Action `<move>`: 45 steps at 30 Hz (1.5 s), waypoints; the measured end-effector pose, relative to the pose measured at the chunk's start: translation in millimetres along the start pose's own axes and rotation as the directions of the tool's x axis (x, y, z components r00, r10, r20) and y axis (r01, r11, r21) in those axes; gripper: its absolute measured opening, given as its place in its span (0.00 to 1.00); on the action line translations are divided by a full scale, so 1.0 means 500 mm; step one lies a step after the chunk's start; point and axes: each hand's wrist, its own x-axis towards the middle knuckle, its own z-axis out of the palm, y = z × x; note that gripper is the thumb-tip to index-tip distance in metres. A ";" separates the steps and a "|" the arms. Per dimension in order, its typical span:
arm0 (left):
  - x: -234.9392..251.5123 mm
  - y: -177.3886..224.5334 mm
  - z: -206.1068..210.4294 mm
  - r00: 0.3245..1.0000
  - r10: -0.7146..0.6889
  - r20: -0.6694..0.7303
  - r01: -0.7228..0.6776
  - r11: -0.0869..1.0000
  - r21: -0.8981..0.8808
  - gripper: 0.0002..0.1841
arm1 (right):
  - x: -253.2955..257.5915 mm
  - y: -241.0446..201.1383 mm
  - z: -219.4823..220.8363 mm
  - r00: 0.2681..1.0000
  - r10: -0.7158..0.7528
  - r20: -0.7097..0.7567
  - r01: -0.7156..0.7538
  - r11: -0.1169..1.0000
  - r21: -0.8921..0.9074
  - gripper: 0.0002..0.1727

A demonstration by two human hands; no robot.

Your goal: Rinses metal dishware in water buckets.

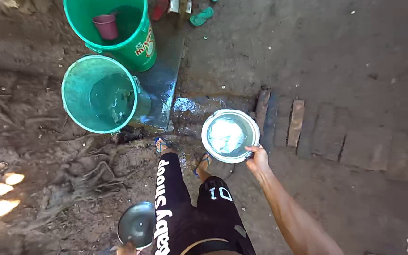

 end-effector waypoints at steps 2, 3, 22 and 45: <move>0.059 0.076 -0.037 0.993 0.103 -0.051 -0.097 0.990 0.101 0.28 | -0.003 0.007 -0.024 1.000 -0.005 -0.027 0.006 1.000 0.028 0.31; 0.080 0.123 -0.057 0.984 0.167 -0.060 -0.157 0.977 0.143 0.27 | -0.007 0.011 -0.035 0.999 -0.006 -0.042 0.007 0.999 0.041 0.30; 0.361 1.078 0.064 0.649 0.665 0.369 -0.761 0.568 0.314 0.34 | -0.136 0.116 0.138 0.970 0.008 -0.241 0.100 0.896 0.433 0.27; 0.414 0.997 0.105 0.566 0.760 0.321 -0.799 0.409 0.440 0.29 | -0.230 0.175 -0.065 0.901 -0.094 -0.424 0.284 0.867 0.410 0.27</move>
